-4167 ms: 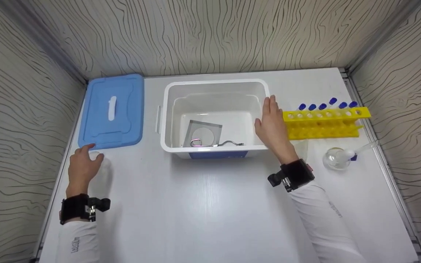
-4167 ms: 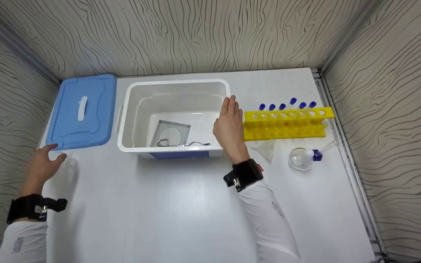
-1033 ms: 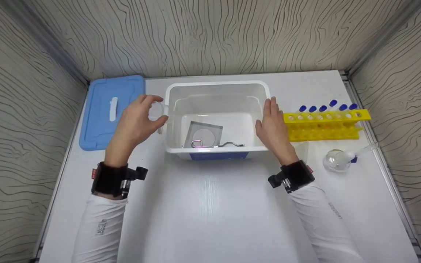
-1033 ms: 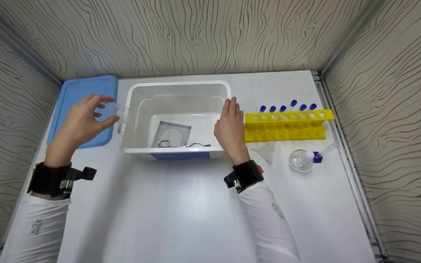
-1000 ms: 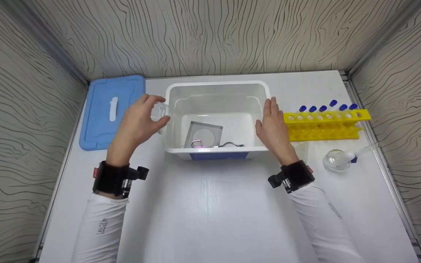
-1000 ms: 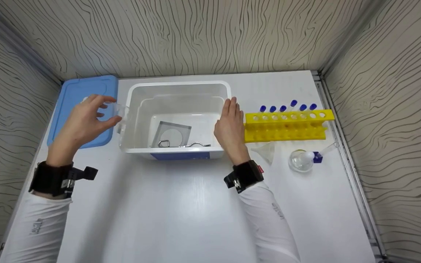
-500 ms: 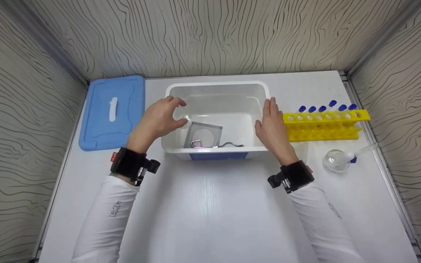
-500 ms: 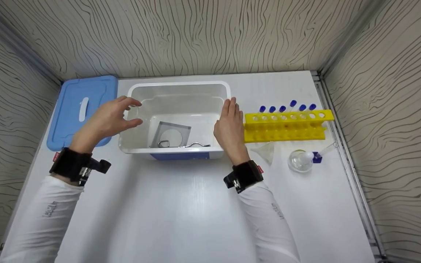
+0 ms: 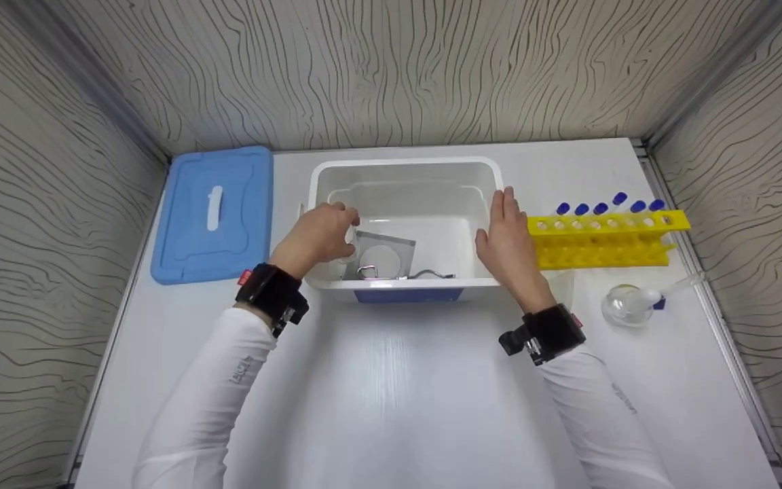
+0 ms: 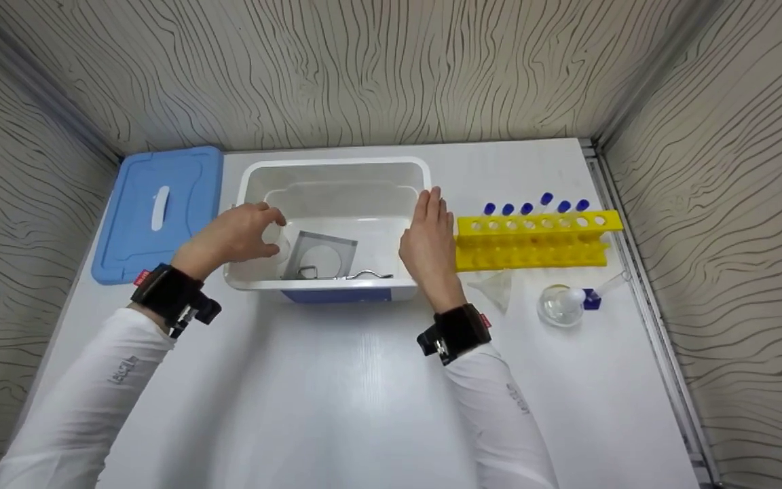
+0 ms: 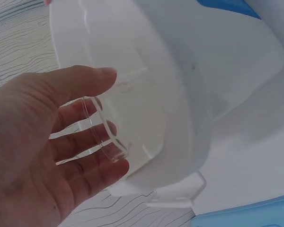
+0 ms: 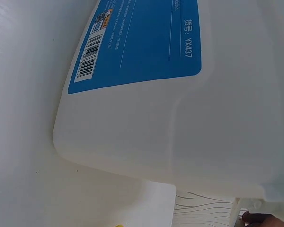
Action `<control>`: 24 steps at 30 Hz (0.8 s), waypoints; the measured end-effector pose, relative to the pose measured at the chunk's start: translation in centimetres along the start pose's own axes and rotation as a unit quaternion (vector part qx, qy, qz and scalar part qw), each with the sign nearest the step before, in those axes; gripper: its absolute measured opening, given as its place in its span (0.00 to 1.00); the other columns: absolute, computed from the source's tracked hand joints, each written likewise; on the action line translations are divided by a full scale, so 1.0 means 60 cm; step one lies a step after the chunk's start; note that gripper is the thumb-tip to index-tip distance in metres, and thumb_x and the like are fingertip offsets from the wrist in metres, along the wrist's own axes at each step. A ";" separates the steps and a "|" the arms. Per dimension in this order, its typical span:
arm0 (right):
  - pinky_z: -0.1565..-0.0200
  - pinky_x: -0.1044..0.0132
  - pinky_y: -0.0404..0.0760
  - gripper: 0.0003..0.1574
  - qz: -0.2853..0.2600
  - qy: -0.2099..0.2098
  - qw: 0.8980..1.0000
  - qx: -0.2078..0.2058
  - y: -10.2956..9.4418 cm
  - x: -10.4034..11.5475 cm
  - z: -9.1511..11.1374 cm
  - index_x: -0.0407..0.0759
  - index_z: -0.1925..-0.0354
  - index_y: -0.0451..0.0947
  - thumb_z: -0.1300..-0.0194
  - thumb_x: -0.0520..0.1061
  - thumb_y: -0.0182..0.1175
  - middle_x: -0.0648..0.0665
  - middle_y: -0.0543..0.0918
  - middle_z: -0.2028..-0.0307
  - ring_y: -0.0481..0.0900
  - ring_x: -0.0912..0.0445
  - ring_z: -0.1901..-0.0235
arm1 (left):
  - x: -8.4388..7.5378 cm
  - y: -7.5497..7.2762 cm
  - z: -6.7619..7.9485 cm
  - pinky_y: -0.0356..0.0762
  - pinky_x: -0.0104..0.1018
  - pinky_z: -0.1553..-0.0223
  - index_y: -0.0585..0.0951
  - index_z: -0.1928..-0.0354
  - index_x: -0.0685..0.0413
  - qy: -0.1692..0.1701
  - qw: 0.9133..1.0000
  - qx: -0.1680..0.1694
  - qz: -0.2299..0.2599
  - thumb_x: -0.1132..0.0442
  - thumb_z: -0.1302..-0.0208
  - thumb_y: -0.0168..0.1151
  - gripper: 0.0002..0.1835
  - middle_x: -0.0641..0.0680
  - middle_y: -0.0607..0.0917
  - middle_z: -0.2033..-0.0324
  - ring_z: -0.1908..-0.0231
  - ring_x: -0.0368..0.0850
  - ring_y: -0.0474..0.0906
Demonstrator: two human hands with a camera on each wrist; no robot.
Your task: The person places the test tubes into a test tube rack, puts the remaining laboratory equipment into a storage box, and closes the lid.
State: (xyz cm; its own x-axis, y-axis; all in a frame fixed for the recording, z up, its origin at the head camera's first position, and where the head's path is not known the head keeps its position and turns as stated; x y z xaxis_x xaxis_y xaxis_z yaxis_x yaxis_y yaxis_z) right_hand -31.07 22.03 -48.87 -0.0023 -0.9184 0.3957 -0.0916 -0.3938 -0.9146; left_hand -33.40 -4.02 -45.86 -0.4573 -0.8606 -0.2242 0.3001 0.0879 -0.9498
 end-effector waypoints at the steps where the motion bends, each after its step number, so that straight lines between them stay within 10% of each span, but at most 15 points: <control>1: 0.26 0.39 0.55 0.46 0.001 0.000 1.000 -0.002 0.000 -0.001 0.001 0.25 0.25 0.46 0.30 0.42 0.54 0.25 0.48 0.24 0.56 0.31 0.26 | -0.002 0.008 -0.002 0.79 0.53 0.45 0.78 0.43 0.58 0.001 1.000 0.010 -0.003 0.61 0.44 0.68 0.25 0.62 0.81 0.48 0.46 0.61 0.79; 12: 0.26 0.39 0.55 0.46 -0.002 0.009 1.000 0.007 0.002 -0.004 0.002 0.27 0.25 0.45 0.30 0.43 0.54 0.26 0.46 0.23 0.55 0.32 0.26 | -0.008 0.061 -0.019 0.78 0.50 0.43 0.80 0.45 0.57 -0.033 0.994 0.106 -0.009 0.64 0.48 0.67 0.24 0.61 0.81 0.47 0.48 0.59 0.80; 24: 0.25 0.39 0.53 0.46 -0.006 0.013 1.000 0.012 0.005 -0.004 0.003 0.27 0.24 0.44 0.29 0.44 0.53 0.27 0.45 0.23 0.53 0.33 0.25 | -0.006 0.097 -0.033 0.77 0.41 0.63 0.80 0.71 0.57 -0.048 0.988 0.134 -0.067 0.65 0.50 0.69 0.06 0.57 0.85 0.62 0.65 0.49 0.73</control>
State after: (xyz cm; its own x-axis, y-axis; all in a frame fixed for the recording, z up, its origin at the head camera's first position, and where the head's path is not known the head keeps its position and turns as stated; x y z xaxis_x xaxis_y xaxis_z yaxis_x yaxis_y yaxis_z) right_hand -30.91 22.15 -49.25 -0.0282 -0.9127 0.4077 -0.0669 -0.4052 -0.9118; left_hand -33.14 -2.18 -51.72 -0.4302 -0.9003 -0.0662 0.4582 -0.1546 -0.8753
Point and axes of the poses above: each hand's wrist, its own z-axis away from the middle knuckle, its own y-axis out of the palm, x = y × z, the point moved 10 cm from there along -z, towards the middle knuckle
